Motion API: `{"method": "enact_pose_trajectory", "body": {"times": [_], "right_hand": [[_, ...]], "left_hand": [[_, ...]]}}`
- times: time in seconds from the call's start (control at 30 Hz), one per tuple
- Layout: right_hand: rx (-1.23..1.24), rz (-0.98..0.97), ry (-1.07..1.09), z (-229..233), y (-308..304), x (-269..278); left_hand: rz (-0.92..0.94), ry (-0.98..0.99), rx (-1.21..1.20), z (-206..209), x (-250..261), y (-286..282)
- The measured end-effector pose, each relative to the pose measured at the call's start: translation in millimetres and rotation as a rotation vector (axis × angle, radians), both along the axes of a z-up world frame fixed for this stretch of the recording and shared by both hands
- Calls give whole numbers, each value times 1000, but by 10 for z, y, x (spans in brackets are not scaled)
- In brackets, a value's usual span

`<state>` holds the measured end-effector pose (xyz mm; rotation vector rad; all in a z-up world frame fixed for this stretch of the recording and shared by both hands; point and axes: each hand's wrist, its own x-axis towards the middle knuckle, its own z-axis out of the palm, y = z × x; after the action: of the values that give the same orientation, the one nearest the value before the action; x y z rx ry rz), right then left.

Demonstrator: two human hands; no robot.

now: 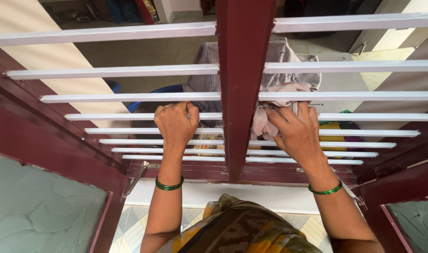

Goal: The person wipes the horizontal bars and frame of a window-mounted metal grill gate using a cloth, reaching various sections across the structure.

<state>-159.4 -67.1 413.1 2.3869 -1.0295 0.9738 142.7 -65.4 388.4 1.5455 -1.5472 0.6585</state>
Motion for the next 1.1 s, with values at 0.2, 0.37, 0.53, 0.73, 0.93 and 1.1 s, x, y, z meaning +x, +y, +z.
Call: {"method": "enact_pose_trajectory", "body": {"times": [0.2,0.37,0.53,0.73,0.93,1.1], "right_hand": [[-69,-61,25,-165,-102,-384],[-111,-266,21,-474,-305,-1249],[-205,-489,-110,-761,-358,-2279],[-107,-550,-279,-1052,-453,-2482],[-125,-611,-296,-842,-417,-1979],[-105,-699,-289,-1066,-450,-1187]], "left_hand": [[-7,42,1,1,-30,30],[25,19,-29,-31,-37,3],[16,38,-43,-58,-42,-21],[31,35,-70,-43,-68,-23],[30,28,-84,-29,-68,-31],[16,42,-99,-58,-48,-41]]}}
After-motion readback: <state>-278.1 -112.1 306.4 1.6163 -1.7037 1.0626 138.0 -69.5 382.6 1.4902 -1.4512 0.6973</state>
